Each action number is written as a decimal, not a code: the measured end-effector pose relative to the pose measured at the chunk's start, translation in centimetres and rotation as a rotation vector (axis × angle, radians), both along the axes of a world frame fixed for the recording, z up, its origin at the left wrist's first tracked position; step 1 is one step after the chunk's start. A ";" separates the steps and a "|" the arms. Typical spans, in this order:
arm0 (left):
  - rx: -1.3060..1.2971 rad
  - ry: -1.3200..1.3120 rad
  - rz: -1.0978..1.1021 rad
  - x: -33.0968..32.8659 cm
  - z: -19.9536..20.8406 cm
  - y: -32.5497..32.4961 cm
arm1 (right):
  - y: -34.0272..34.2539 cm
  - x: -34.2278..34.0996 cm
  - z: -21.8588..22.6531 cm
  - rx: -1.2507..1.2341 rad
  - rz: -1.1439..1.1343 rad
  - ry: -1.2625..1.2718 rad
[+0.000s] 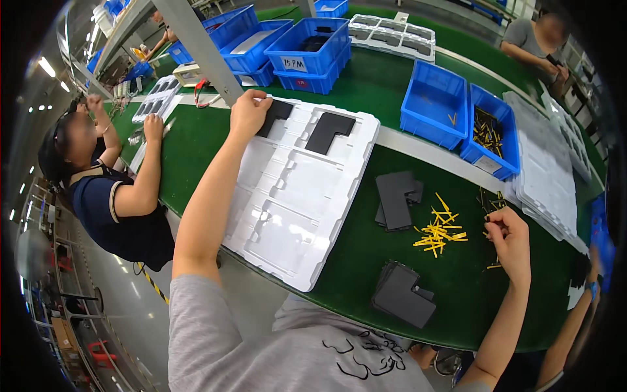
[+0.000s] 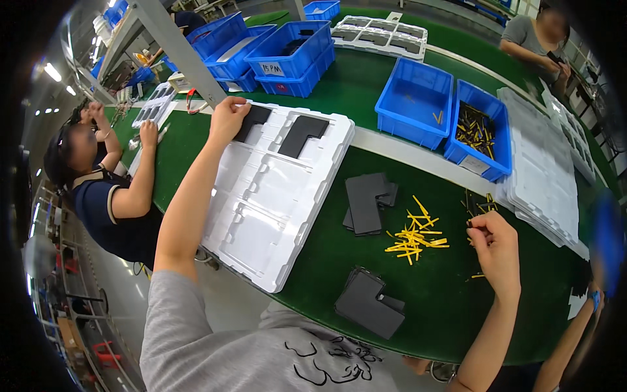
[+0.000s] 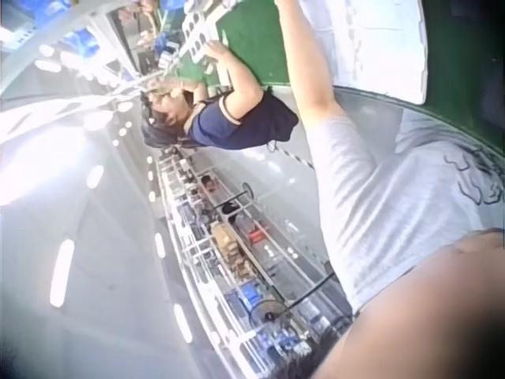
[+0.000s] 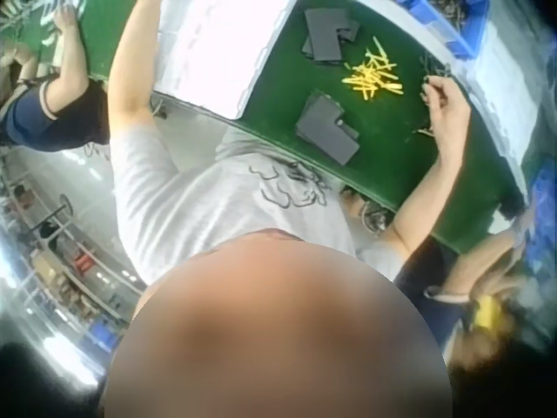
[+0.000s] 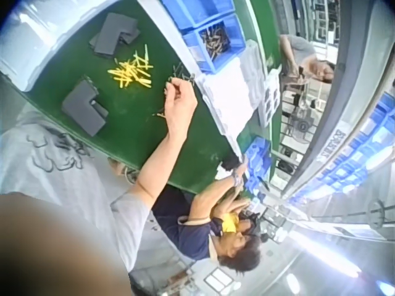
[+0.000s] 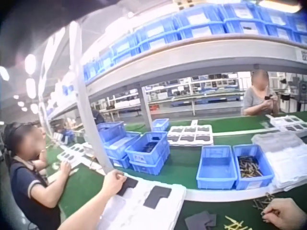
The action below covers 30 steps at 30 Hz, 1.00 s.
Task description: The person assembles small electronic components by hand at a factory workstation. They pick up dark rectangular modules and yellow connectors, insert the connectors into the modules, and place the finished units into white plastic trays.
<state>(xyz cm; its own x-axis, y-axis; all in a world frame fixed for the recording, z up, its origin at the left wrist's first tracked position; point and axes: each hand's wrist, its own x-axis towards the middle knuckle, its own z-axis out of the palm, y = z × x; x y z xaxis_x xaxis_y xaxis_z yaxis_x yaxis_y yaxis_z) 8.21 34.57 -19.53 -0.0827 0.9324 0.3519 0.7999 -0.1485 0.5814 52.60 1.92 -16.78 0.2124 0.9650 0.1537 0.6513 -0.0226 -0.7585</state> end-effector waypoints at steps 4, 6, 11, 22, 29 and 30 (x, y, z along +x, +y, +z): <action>0.192 0.275 0.053 1.6 -0.9 -1.2 | 0.3 -0.4 0.1 0.048 0.047 -0.053; 0.123 0.321 0.019 1.9 -0.6 -1.2 | 0.3 -0.4 0.0 0.061 0.081 -0.070; 0.203 0.395 -0.040 2.1 0.1 -1.0 | 0.4 -1.0 0.3 0.063 0.117 -0.099; 0.085 0.575 -0.728 10.1 0.5 -7.1 | 0.2 -1.5 0.3 0.060 0.158 -0.120; 0.076 0.505 -0.740 9.4 0.4 -6.6 | 0.2 -2.3 0.3 0.141 0.239 -0.142; 0.085 0.469 -0.746 9.1 0.3 -6.4 | 0.2 -2.4 0.3 0.153 0.254 -0.138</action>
<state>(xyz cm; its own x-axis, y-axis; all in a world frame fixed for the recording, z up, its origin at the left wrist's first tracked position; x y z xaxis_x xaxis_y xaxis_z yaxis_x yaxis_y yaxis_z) 17.35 28.13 -19.24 0.7067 0.6550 0.2673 0.6307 -0.7545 0.1815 50.20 2.13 -16.50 -0.0654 0.9481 0.3113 0.7180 0.2614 -0.6451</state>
